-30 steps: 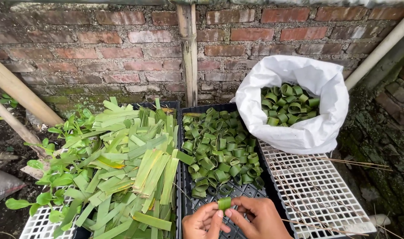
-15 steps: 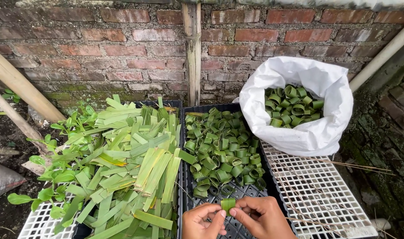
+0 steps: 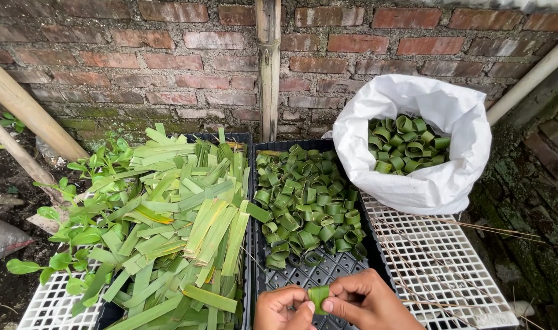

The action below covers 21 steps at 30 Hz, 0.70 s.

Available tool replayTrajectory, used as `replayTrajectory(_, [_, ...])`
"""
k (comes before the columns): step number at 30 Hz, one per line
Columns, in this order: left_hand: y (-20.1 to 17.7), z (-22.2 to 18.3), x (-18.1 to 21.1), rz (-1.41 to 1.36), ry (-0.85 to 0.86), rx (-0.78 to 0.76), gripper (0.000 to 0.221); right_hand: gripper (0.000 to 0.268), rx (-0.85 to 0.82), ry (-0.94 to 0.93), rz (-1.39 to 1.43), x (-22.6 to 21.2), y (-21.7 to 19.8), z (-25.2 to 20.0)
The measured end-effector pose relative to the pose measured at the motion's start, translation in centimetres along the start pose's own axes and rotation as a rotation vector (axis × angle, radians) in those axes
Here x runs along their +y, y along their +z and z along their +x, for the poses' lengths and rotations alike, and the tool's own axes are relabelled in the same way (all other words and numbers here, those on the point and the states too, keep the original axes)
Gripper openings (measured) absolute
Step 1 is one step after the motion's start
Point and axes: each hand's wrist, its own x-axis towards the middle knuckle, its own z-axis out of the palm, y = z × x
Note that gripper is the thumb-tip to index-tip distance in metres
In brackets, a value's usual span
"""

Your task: Folding long green leaf strips into small rectangular containers, pinning them, and stringing them onto a long wooden stick.

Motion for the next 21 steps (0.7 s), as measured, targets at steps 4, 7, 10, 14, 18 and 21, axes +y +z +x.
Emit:
replayTrajectory(4, [0.2,-0.1,0.2,0.010,-0.058,0.016,0.019,0.027,-0.009,0.038,0.033,0.3,-0.1,-0.1])
replayTrajectory(7, [0.2,0.0,0.5,0.010,-0.041,0.005,0.019,0.026,-0.009,0.027,0.040,0.2,-0.1,-0.1])
replayTrajectory(10, [0.3,0.1,1.2,-0.013,-0.172,0.070,0.017,0.011,0.025,0.113,0.066,-0.6,-0.3,-0.1])
replayTrajectory(14, [0.3,0.4,1.6,-0.043,-0.256,0.139,0.023,0.010,0.102,-0.065,-0.182,-0.3,-0.8,0.1])
replayTrajectory(18, [0.1,0.5,1.7,0.008,-0.214,0.084,0.026,0.009,0.194,-0.281,-0.296,-1.0,-0.1,0.1])
replayTrajectory(21, [0.5,0.4,2.4,0.017,-0.339,0.154,0.026,0.010,0.167,-0.309,-0.297,-0.9,-0.2,0.2])
